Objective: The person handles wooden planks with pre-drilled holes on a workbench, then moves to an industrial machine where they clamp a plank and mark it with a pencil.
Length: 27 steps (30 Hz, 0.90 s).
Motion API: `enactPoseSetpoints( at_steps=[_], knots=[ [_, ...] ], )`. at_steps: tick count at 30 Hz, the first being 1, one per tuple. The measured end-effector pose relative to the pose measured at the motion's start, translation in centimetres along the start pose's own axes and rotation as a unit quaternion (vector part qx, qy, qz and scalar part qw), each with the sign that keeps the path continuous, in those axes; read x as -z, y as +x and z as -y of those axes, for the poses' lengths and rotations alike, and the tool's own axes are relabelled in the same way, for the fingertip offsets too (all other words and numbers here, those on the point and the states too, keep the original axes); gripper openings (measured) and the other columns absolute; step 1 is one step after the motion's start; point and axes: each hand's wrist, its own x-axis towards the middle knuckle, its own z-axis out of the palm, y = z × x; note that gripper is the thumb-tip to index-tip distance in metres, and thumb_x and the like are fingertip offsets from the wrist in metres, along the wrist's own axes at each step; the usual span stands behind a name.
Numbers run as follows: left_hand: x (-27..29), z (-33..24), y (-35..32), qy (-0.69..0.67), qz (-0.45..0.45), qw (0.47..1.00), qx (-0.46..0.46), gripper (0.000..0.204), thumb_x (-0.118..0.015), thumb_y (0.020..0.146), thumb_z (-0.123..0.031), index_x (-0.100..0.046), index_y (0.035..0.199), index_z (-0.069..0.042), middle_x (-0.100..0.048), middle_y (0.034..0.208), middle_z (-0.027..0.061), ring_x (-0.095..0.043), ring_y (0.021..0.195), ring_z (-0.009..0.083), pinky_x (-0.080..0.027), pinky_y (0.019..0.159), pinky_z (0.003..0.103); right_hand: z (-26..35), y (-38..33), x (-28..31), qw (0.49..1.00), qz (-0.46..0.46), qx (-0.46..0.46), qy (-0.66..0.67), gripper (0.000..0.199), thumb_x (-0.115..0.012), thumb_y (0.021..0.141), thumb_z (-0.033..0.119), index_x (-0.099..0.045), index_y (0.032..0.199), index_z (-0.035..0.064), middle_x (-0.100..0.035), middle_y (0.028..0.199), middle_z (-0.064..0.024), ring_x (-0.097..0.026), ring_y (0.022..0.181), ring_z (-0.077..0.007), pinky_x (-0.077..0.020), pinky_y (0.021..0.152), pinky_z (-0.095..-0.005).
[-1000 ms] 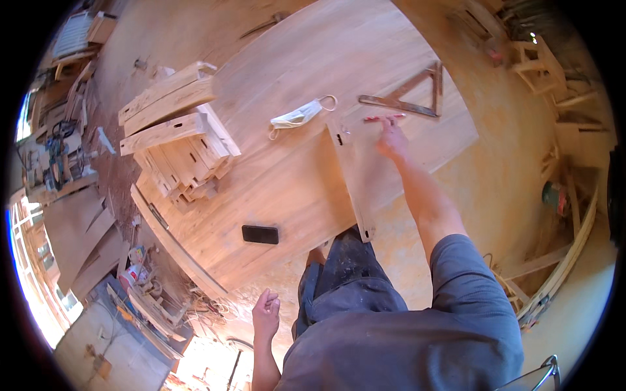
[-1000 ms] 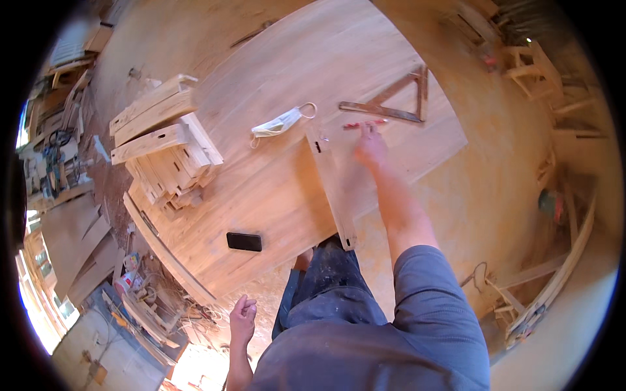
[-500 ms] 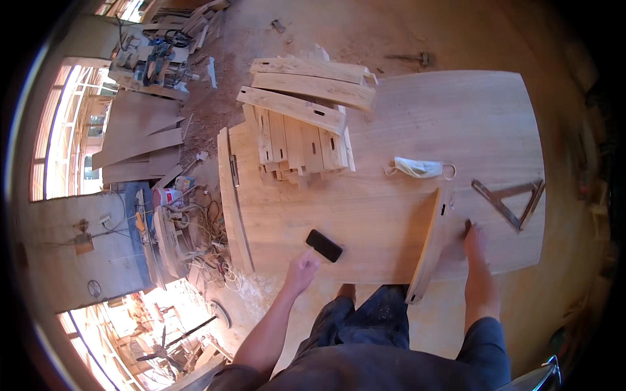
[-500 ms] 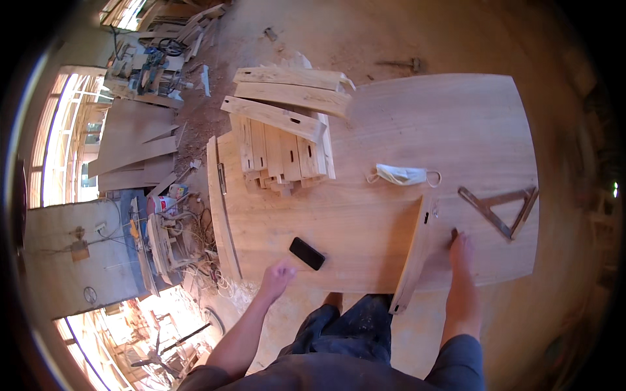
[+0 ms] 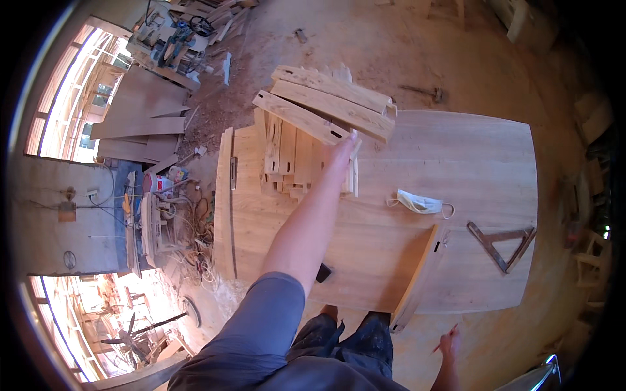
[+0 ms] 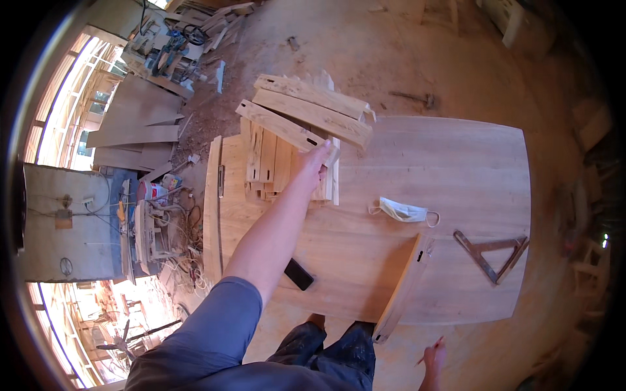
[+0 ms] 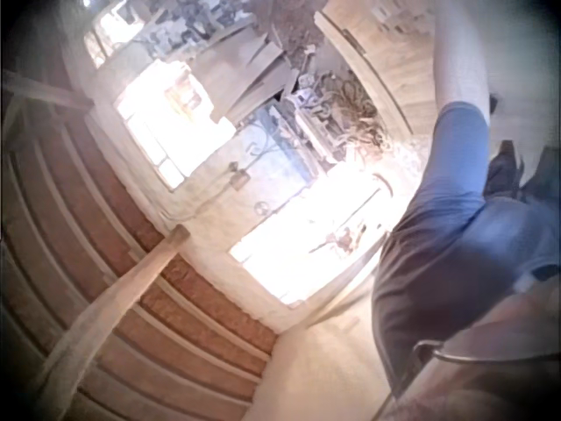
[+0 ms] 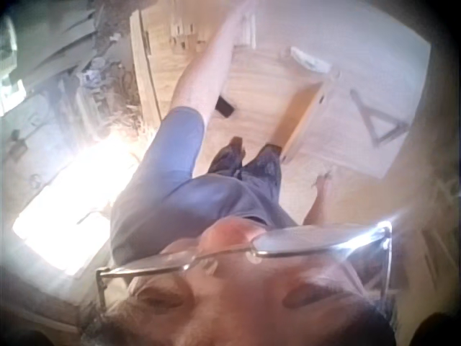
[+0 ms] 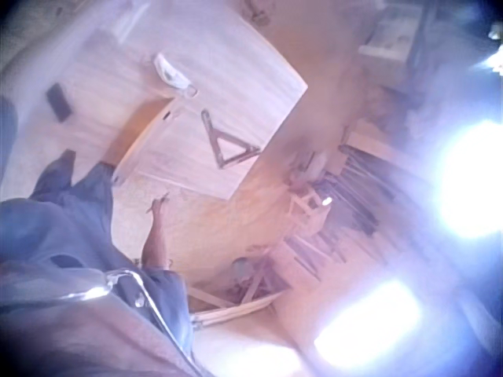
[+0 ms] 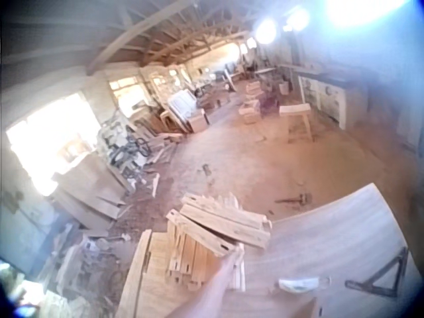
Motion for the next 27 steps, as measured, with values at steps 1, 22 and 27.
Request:
enactPoseSetpoints(
  at_steps=[1, 22, 27],
  knots=[
    [-0.5, 0.5, 1.3, -0.003, 0.000, 1.000, -0.012, 0.060, -0.076, 0.086, -0.026, -0.051, 0.135, -0.004, -0.066, 0.111, 0.0123, -0.065, 0.090, 0.0195, -0.052, 0.071, 0.031, -2.5, -0.7, -1.7, 0.999, 0.015, -0.032, 0.008, 0.019, -0.058, 0.075, 0.006, -0.058, 0.090, -0.0051, -0.065, 0.075, -0.0208, -0.067, 0.067, -0.0355, -0.0534, 0.058, -0.0455],
    [7.5, 2.7, -6.8, -0.053, 0.021, 0.996, 0.072, 0.027, -0.071, 0.073, -0.025, -0.064, 0.089, -0.004, -0.065, 0.083, 0.0085, -0.062, 0.066, 0.0190, -0.051, 0.051, 0.037, 14.6, -7.4, 2.3, 0.958, 0.142, -0.068, 0.238, 0.006, -0.053, 0.079, 0.001, -0.050, 0.080, 0.0057, -0.054, 0.061, -0.0079, -0.056, 0.045, -0.0181, -0.0457, 0.040, -0.0334],
    [12.8, 9.2, -16.7, 0.163, 0.013, 0.984, 0.069, 0.048, -0.076, 0.069, -0.025, -0.061, 0.105, 0.003, -0.069, 0.095, 0.0160, -0.069, 0.083, 0.0265, -0.055, 0.068, 0.041, 20.8, -7.1, 2.4, 0.857, 0.259, -0.032, 0.444, 0.011, -0.049, 0.092, 0.012, -0.052, 0.082, 0.0068, -0.053, 0.060, -0.0095, -0.053, 0.044, -0.0192, -0.0420, 0.039, -0.0331]
  ],
)
